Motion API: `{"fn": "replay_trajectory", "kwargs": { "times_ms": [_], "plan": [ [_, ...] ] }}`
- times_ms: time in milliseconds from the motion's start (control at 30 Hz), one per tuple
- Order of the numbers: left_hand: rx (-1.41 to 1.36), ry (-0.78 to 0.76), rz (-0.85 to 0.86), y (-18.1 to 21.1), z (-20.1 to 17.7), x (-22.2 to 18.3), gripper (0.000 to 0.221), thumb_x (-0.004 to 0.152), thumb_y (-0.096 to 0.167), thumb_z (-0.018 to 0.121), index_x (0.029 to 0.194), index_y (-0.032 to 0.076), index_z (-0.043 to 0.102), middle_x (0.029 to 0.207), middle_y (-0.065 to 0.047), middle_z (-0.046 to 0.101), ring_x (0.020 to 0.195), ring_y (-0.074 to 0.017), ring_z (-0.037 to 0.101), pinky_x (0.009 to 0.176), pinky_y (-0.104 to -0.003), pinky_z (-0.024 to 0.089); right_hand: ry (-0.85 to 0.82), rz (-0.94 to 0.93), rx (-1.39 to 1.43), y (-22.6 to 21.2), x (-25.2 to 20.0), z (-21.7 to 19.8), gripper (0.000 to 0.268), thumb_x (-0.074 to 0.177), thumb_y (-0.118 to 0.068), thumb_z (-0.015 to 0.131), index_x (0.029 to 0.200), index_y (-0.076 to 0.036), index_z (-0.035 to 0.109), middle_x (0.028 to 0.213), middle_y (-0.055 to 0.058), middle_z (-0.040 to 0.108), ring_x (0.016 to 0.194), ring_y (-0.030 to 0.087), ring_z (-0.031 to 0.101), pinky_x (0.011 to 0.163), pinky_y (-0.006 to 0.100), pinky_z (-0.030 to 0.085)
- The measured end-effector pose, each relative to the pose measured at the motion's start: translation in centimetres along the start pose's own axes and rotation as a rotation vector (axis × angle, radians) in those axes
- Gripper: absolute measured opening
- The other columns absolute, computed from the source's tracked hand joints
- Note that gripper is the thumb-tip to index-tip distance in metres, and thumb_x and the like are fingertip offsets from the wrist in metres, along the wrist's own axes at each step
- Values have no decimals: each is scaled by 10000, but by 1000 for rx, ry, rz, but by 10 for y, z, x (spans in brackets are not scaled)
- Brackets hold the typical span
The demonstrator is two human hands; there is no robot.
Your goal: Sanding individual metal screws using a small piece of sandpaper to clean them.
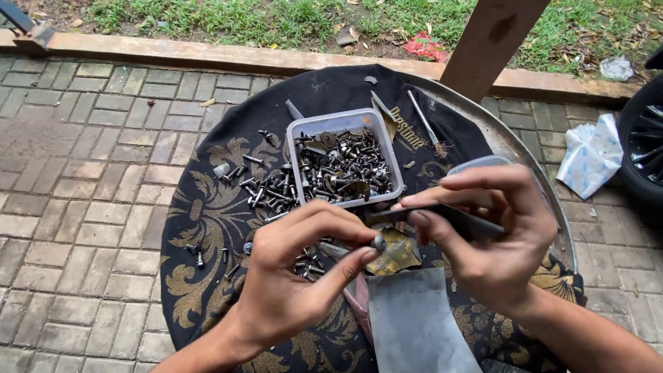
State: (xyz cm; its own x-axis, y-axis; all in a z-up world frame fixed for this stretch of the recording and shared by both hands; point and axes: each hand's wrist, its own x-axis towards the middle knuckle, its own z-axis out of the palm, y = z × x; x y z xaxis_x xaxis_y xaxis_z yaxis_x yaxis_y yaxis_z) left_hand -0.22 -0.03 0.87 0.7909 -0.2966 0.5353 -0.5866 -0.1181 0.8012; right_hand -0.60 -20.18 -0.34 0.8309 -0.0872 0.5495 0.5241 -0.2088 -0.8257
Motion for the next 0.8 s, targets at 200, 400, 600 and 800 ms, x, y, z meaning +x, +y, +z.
{"fn": "replay_trajectory", "kwargs": {
  "times_ms": [200,400,600,800],
  "plan": [
    [74,-15,38,-5,-1,-2,113,913,65,746,1013,116,734,1181,-181,627,1038,-201,737,958,-313,631,-168,151,49,0,9,-2,179,806,48,794,946,22,685,902,176,766,741,228,810,686,250,703],
    [-18,63,-47,-5,2,-2,113,873,-26,763,974,-7,716,965,-150,751,892,-210,751,813,-261,630,-359,240,308,6,15,-12,308,990,-188,584,1118,77,673,1010,218,602,633,334,780,552,301,730],
    [-133,123,-188,-7,5,-7,126,900,-82,714,996,-29,652,1054,-165,667,976,-213,697,893,-248,615,-280,283,282,23,17,-14,341,914,-12,724,1185,-46,520,955,127,744,797,150,737,710,240,662],
    [-156,54,-118,-6,4,-4,116,931,-49,675,1008,-2,602,1170,-220,676,1166,-304,714,985,-327,625,-307,256,314,16,16,-11,301,908,10,702,1131,-17,502,946,213,743,761,221,766,623,298,712]
  ]
}}
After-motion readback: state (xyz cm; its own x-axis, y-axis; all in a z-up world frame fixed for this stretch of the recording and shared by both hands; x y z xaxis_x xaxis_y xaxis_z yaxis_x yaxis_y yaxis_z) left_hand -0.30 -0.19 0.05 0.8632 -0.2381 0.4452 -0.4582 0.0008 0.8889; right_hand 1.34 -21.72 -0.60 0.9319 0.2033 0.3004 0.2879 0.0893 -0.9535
